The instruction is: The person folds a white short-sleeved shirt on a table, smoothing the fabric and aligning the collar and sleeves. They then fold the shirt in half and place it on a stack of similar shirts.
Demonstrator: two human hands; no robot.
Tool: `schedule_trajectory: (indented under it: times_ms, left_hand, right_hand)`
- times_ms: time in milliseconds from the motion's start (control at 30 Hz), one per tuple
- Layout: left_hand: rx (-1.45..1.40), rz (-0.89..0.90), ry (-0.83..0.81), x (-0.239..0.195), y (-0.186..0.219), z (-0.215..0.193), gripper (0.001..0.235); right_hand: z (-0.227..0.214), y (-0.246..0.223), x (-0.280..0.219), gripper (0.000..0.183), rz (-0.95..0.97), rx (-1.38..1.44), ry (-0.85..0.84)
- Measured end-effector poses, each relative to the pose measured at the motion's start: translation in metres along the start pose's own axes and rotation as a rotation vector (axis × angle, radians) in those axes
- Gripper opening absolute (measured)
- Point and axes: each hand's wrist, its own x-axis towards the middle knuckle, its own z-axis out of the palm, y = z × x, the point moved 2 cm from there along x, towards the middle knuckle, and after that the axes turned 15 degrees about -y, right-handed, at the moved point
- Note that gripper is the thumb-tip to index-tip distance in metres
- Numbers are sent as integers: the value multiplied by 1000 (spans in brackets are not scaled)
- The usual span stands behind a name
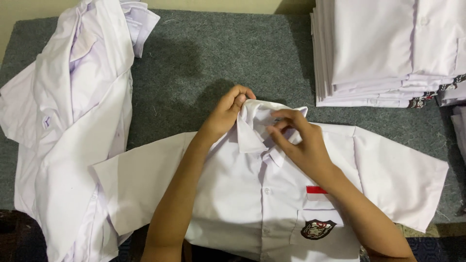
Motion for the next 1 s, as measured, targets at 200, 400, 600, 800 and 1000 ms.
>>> schedule_trajectory:
  times_ms: [200,400,600,800,1000]
  left_hand:
    - [580,134,89,-1,54,-4,15]
    - [535,100,-18,0,37,11,33]
    - [488,-9,122,-5,67,-1,18]
    - [193,-113,274,-4,68,-12,17]
    - [81,-86,222,-5,67,-14,19]
  right_hand:
    - [29,12,0,34,-45,-548,-145]
    - [46,21,-4,34,-135,-593,-99]
    - [37,5,-4,29,-256,-604,1]
    - [38,-13,-14,18,-594,-828,135]
    - [33,-2,-16,27,-613,-738,108]
